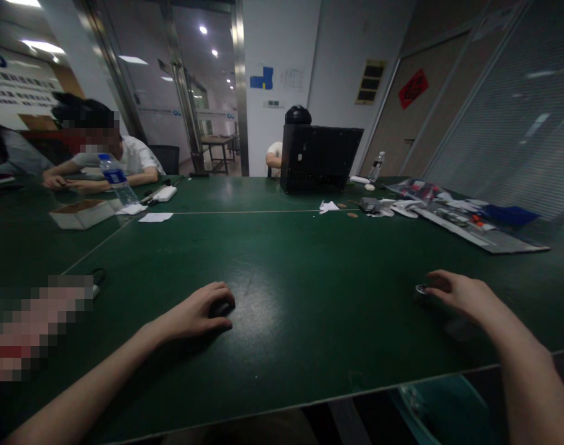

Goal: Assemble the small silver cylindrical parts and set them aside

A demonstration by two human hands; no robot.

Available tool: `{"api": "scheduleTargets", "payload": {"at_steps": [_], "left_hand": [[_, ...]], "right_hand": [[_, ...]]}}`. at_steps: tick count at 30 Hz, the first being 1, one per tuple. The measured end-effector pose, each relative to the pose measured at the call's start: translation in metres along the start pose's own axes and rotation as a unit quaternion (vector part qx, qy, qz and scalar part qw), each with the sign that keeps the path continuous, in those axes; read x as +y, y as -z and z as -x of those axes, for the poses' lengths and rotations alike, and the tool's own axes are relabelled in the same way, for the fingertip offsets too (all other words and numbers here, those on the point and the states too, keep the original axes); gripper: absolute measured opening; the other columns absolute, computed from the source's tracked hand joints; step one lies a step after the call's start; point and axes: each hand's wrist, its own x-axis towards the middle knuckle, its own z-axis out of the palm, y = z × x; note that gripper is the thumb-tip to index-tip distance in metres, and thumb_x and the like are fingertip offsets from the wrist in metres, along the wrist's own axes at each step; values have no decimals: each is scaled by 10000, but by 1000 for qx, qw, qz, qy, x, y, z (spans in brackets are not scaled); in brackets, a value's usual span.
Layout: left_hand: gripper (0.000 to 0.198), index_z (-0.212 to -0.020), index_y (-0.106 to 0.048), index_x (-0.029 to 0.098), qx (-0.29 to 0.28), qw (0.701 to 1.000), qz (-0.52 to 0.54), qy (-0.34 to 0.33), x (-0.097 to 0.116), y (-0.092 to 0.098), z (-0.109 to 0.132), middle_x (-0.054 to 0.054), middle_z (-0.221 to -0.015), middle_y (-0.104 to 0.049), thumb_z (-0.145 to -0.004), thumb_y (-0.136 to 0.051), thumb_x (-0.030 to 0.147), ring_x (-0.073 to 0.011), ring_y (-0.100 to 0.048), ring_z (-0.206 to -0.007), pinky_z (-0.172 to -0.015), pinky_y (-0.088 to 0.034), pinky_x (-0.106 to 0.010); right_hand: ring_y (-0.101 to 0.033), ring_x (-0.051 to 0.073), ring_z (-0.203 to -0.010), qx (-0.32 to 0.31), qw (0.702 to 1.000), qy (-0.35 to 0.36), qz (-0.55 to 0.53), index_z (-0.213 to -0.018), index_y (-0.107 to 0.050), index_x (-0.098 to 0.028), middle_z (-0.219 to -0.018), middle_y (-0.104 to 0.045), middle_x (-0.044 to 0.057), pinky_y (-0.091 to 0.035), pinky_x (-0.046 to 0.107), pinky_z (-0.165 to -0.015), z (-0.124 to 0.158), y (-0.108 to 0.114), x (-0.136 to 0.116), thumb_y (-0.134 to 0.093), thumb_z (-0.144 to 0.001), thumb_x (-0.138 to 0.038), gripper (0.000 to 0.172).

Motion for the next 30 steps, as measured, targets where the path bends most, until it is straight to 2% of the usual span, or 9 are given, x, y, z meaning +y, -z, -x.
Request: {"api": "scheduleTargets", "payload": {"at_steps": [5,7,10,13,15,18,23,26,30], "left_hand": [[329,-1029,-579,231,-1,1000,-2,-1,-1,-1,0,-37,-1083,-518,-795,-626,457,-221,-511,-982,-825,-442,-328],[335,-1028,-579,226,1,1000,-4,-3,-2,-2,-1,-41,-1074,-519,-797,-620,465,-224,-511,-970,-809,-442,-329],[341,-1019,-583,218,1,1000,-2,-8,-3,-2,-1,-44,-1066,-523,-795,-619,472,-227,-512,-956,-797,-441,-332],[333,-1021,-583,221,2,1000,2,-11,-3,-2,0,-40,-1076,-524,-792,-628,458,-225,-509,-968,-816,-436,-335],[326,-1025,-583,224,1,1000,5,-10,-2,-2,0,-36,-1088,-523,-791,-634,445,-223,-506,-985,-836,-432,-334],[324,-1021,-586,222,-1,1000,10,-2,0,-1,1,-41,-1100,-517,-788,-638,440,-227,-505,-998,-846,-433,-339],[324,-1019,-584,212,-1,1000,9,-1,0,-1,0,-50,-1092,-517,-792,-629,440,-235,-505,-991,-834,-435,-347],[329,-1030,-580,214,0,1000,8,-2,-2,-3,-1,-48,-1101,-514,-792,-631,436,-231,-502,-993,-834,-431,-342],[310,-1021,-581,213,6,1000,4,-12,-3,-4,-2,-46,-1091,-521,-796,-632,419,-224,-503,-984,-827,-425,-329]], "right_hand": [[-672,315,-725,-105,989,-95,-26,-902,-658,-216,-920,-698,172,-492,384,-589,3,-4,33,-630,-639,-521,404],[-673,317,-709,-131,985,-109,-17,-842,-667,-229,-837,-705,150,-491,393,-594,7,-7,41,-669,-594,-496,364],[-672,300,-705,-152,985,-82,-19,-782,-678,-225,-779,-695,128,-481,383,-609,17,-10,43,-684,-597,-398,254],[-657,273,-673,-131,990,-47,-23,-731,-673,-186,-779,-679,156,-461,370,-616,33,-8,30,-648,-647,-285,132],[-639,258,-642,-75,997,-16,-15,-721,-658,-174,-763,-670,174,-449,372,-619,46,-4,14,-604,-687,-229,84],[-631,239,-634,-38,998,34,-29,-780,-644,-176,-791,-668,184,-445,370,-615,64,8,-25,-547,-745,-201,106],[-648,233,-809,-108,962,220,-123,-998,-607,-212,-965,-665,118,-489,349,-708,94,37,-134,-612,-742,-239,257],[-621,209,-892,-129,919,333,-164,-1075,-567,-223,-1040,-639,76,-487,344,-770,116,44,-210,-568,-809,-267,269],[-579,184,-995,-182,850,438,-229,-1126,-555,-216,-1114,-607,61,-455,321,-862,142,29,-289,-580,-807,-188,321]]}}
